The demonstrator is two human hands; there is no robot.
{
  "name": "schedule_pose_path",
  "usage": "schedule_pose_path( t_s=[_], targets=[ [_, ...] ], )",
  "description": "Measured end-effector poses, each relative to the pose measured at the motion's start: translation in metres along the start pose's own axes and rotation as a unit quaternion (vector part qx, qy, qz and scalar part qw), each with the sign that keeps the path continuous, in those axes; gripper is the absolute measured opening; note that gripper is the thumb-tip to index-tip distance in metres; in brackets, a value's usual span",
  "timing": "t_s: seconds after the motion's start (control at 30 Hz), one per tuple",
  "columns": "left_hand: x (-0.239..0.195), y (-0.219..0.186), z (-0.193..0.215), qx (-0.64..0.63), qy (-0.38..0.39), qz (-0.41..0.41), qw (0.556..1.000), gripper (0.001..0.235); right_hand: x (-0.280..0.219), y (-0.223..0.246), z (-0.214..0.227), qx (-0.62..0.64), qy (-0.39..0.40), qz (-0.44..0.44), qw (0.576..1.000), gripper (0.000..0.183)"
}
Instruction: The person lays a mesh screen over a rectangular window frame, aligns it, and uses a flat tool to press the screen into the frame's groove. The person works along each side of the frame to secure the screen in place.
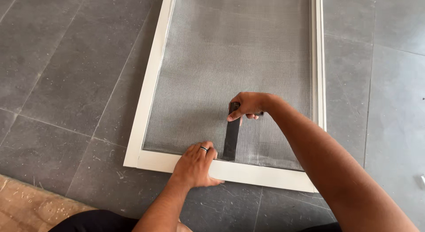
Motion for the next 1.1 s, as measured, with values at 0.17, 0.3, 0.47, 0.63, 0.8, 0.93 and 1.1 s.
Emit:
schedule_pose_path(
  t_s=[0.17,0.3,0.47,0.63,0.8,0.93,1.1],
  targets=[
    [-0.006,-0.003,0.002,0.015,-0.047,-0.034,0.998,0.087,-0.054,0.057,-0.022,-0.113,-0.016,0.026,0.993,0.046],
    [-0.002,-0.002,0.003,0.029,-0.002,-0.020,0.999,0.092,-0.074,0.073,-0.025,-0.258,-0.070,0.117,0.956,0.043],
    [0.012,0.001,0.000,0.048,0.028,-0.007,0.998,0.098,-0.066,0.052,-0.006,-0.195,-0.091,0.034,0.976,0.045],
    [0.012,-0.009,0.004,0.071,0.026,-0.020,0.997,0.096,-0.115,0.093,-0.039,-0.339,-0.192,0.098,0.916,0.036],
    [0.003,0.008,0.020,0.050,0.004,0.024,0.998,0.091,-0.078,0.062,0.001,-0.082,-0.087,0.027,0.992,0.040],
    [-0.010,0.047,0.027,0.044,-0.093,0.142,0.984,0.046,-0.006,0.003,-0.005,0.003,-0.073,-0.012,0.997,0.039],
    [-0.020,0.052,0.016,0.026,-0.222,0.112,0.968,0.020,0.006,0.043,-0.016,-0.002,-0.008,-0.002,1.000,0.040]
  ],
)
Point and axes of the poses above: each hand's wrist, its own x-axis towards the middle knuckle, its own z-axis out of the back of the hand, y = z × x, the point moved 4 cm from there along x, towards the middle knuckle, and after that the axes turned 5 degrees about -y, right-handed, at the moved point
